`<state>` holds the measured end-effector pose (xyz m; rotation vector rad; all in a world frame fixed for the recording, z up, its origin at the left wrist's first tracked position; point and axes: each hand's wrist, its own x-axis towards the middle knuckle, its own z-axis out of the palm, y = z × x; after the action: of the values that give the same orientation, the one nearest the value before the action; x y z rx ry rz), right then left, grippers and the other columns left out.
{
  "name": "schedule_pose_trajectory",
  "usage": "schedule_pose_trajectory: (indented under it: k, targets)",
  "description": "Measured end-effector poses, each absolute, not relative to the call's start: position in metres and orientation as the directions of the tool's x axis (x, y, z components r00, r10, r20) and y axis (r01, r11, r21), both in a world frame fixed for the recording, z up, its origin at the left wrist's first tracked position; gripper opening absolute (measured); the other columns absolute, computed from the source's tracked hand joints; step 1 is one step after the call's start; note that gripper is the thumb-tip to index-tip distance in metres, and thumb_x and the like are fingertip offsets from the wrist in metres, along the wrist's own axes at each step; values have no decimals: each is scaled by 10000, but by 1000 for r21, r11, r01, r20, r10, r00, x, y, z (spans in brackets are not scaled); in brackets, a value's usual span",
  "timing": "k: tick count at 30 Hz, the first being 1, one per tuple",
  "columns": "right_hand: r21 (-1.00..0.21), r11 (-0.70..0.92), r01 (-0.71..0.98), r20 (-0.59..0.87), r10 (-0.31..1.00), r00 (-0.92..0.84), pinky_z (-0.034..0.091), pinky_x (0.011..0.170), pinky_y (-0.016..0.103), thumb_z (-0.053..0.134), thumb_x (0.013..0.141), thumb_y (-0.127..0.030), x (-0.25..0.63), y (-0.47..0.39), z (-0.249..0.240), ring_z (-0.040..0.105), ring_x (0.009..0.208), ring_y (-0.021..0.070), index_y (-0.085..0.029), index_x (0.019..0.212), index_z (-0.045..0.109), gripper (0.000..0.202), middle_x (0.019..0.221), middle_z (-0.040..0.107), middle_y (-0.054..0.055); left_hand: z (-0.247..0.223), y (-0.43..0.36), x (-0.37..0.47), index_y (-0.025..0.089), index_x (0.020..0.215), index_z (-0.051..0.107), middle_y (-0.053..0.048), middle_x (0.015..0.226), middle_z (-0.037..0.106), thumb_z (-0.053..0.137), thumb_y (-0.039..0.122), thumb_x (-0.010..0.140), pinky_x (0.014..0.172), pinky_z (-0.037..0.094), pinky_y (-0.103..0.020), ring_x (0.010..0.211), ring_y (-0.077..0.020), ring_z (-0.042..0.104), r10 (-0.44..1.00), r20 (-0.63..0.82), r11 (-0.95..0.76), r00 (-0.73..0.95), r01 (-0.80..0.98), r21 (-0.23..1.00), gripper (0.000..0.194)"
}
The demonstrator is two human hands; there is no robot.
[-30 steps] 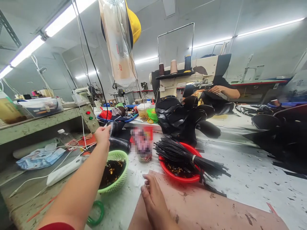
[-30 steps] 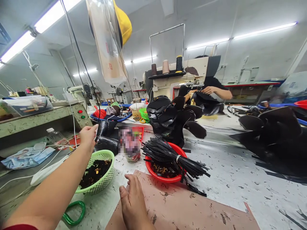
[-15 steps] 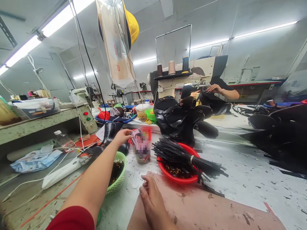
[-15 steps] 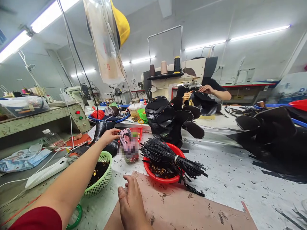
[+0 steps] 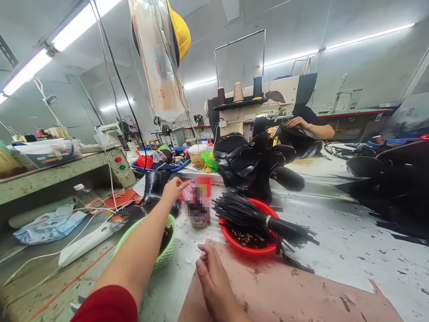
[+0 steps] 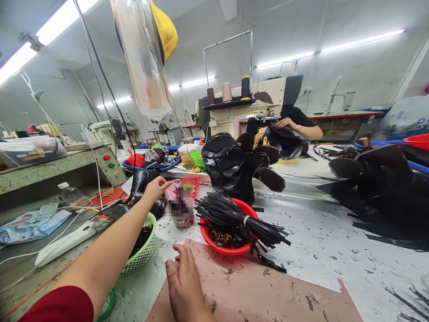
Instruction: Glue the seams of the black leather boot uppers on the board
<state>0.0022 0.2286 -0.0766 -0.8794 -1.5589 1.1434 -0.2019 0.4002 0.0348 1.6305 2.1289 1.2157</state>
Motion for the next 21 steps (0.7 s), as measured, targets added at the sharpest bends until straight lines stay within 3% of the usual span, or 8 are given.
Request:
schedule_pose_trajectory:
  k: [5, 10, 14, 21]
  targets:
    - [-961, 276, 4, 265, 927, -265, 468, 796, 294, 358, 866, -497, 2, 229, -77, 568, 883, 181, -221, 1120, 512, 405, 961, 567, 58, 51, 400, -213, 121, 984, 554, -41, 894, 596, 492, 336, 879, 648, 513, -308, 731, -138, 589, 812, 339, 54, -475, 640, 767, 247]
    - [-959, 282, -4, 275, 930, -242, 475, 764, 286, 389, 865, -463, 3, 229, -76, 572, 849, 177, -227, 1103, 528, 363, 918, 579, 44, 58, 385, -227, 121, 964, 559, -32, 858, 594, 482, 365, 880, 616, 509, -293, 692, -132, 583, 788, 365, 89, -495, 679, 728, 269]
    - [-956, 293, -10, 288, 931, -222, 478, 753, 280, 402, 864, -452, 2, 229, -77, 579, 835, 174, -228, 1099, 535, 351, 906, 585, 40, 48, 380, -223, 124, 910, 583, -29, 872, 605, 515, 347, 863, 684, 508, -325, 751, -152, 591, 847, 390, 56, -361, 790, 611, 238]
    - [-956, 294, -1, 287, 931, -227, 475, 758, 281, 392, 862, -470, 2, 230, -78, 576, 834, 176, -224, 1102, 532, 372, 902, 580, 43, 33, 376, -207, 153, 1104, 545, -85, 1178, 544, 559, 183, 816, 910, 437, -438, 1056, -221, 529, 893, 446, -143, -56, 905, 400, 290]
